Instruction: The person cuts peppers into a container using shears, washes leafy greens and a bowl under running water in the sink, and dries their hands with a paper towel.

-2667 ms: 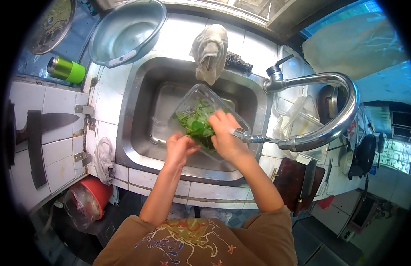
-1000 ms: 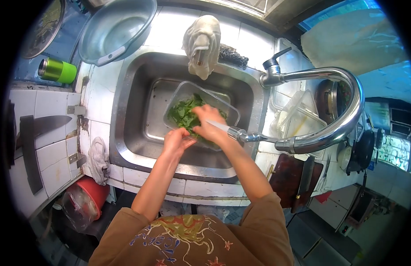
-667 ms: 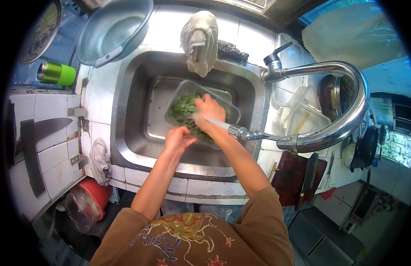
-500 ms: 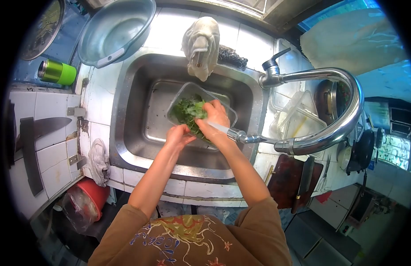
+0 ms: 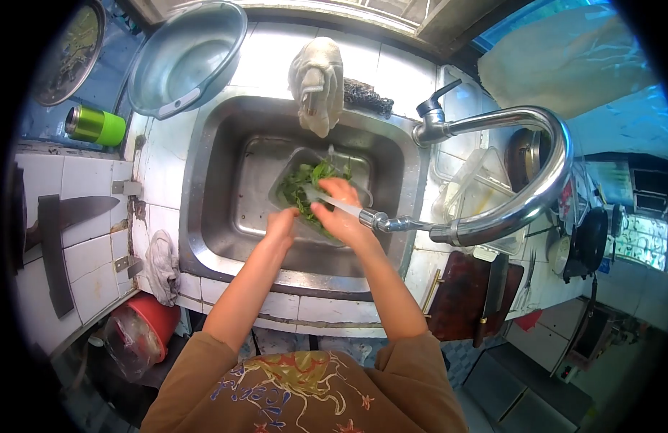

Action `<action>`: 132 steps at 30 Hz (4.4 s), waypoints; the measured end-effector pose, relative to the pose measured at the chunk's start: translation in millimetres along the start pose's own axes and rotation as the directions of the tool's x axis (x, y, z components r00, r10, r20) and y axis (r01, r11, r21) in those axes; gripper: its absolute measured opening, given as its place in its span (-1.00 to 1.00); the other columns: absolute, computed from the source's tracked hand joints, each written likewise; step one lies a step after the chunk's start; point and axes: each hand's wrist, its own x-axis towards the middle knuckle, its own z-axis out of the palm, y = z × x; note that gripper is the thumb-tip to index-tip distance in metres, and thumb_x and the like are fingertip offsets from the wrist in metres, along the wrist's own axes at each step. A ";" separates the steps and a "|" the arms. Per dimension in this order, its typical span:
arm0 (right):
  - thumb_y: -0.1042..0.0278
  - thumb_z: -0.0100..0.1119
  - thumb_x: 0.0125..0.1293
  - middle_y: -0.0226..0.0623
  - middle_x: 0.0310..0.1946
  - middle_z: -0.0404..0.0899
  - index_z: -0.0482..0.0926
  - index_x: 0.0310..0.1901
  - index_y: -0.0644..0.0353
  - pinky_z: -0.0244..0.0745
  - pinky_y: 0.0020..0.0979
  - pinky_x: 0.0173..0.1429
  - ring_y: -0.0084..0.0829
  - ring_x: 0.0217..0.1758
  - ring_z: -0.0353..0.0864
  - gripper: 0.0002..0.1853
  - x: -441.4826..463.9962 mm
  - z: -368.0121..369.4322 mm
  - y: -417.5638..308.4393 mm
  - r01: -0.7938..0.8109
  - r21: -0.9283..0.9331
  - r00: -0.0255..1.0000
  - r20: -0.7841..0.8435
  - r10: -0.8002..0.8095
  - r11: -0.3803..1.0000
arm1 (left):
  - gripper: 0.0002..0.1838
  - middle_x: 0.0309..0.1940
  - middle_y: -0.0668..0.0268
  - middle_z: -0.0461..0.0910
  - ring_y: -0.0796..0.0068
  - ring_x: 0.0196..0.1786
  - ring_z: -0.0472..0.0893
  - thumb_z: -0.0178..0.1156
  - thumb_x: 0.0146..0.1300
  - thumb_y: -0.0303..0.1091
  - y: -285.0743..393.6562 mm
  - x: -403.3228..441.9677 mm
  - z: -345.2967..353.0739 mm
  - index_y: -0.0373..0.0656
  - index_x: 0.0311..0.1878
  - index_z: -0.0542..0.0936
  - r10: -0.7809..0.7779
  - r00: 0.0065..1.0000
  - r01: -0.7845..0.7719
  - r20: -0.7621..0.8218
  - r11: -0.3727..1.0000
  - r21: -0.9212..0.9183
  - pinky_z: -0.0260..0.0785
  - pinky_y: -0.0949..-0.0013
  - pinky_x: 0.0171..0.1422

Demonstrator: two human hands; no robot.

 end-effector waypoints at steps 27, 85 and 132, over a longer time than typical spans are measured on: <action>0.34 0.10 0.08 -0.29 -0.50 0.56 0.54 -0.31 0.23 0.41 -0.49 -0.32 -0.50 -0.47 0.52 -0.82 -68.9 -16.7 -48.8 -0.400 0.048 0.917 0.009 0.400 0.915 | -0.67 -0.12 0.06 0.47 -0.01 0.01 0.42 0.20 -0.19 -0.36 47.4 -9.8 42.0 -0.06 -0.23 0.59 0.612 0.593 -0.735 0.523 0.146 0.662 0.30 0.17 0.04; 0.23 0.08 0.02 0.03 -0.07 0.44 0.43 -0.02 0.28 0.31 -0.27 0.09 -0.09 0.03 0.41 -0.54 -54.6 -0.2 -13.7 -0.356 -0.341 0.912 0.076 0.403 0.870 | -0.38 -0.08 -0.09 0.38 -0.05 -0.05 0.38 0.12 -0.11 -0.38 58.0 -66.6 -35.8 -0.15 0.15 0.29 0.784 0.560 -0.614 0.270 0.174 0.770 0.24 0.18 0.10; 0.23 0.24 -0.14 -0.19 0.07 0.23 0.38 0.03 0.00 0.24 -0.01 0.06 -0.18 0.17 0.19 -0.42 47.4 124.6 76.3 0.251 -0.796 0.882 0.422 0.207 0.551 | -0.38 -0.41 0.15 0.59 0.23 -0.36 0.60 -0.09 0.10 -0.39 90.9 9.1 -28.2 0.05 0.30 0.10 0.528 0.652 -0.544 0.544 -0.174 0.821 0.44 0.23 -0.25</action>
